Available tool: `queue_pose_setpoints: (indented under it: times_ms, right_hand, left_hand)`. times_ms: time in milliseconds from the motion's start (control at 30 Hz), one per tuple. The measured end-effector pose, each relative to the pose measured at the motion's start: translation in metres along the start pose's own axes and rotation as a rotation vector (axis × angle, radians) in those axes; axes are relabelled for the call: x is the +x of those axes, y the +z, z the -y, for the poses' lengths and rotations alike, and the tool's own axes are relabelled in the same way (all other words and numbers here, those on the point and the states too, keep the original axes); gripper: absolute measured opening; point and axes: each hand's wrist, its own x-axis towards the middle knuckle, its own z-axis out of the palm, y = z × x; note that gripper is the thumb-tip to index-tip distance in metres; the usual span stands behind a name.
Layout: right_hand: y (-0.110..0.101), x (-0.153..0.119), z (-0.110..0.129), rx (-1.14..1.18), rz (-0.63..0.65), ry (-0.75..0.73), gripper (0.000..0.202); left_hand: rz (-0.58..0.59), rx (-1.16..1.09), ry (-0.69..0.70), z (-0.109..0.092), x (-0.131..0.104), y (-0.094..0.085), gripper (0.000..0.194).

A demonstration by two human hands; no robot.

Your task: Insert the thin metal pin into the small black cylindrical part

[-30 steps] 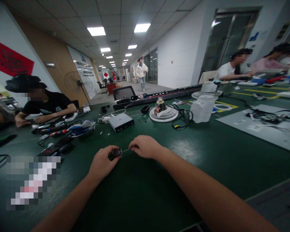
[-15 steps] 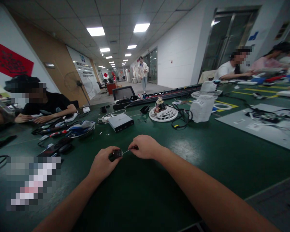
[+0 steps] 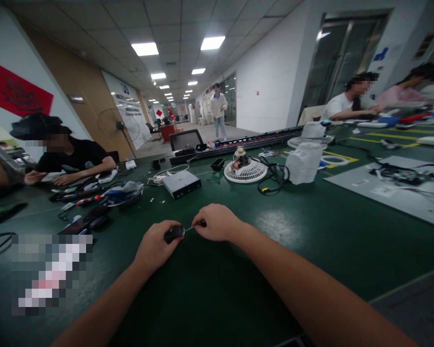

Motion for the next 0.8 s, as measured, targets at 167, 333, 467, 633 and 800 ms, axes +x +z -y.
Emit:
queue_pose_setpoints:
  times_ms: [167,333,467,633,800]
  right_hand:
    - [-0.0010,0.0016,0.0034,-0.010,-0.015,0.119,0.025]
    - [0.0003,0.0010,0.0021,-0.022,0.037,0.090,0.023]
    - [0.0031,0.0021,-0.0011,0.125,0.048,0.078,0.024]
    - [0.0060,0.0023,-0.0052,-0.010,0.022,0.117,0.025]
    - [0.0051,0.0012,-0.0039,0.077,0.071,0.077,0.024]
  left_hand:
    - [-0.012,-0.010,-0.022,0.0007,-0.0001,0.0010,0.023]
    - [0.015,-0.009,-0.017,-0.0005,-0.0004,0.0004,0.023]
    - [0.011,-0.020,-0.023,-0.0006,-0.0011,-0.0007,0.023]
    - [0.025,-0.016,-0.022,0.0001,-0.0008,-0.0003,0.024]
    - [0.025,-0.022,-0.016,0.0021,-0.0010,0.0018,0.025]
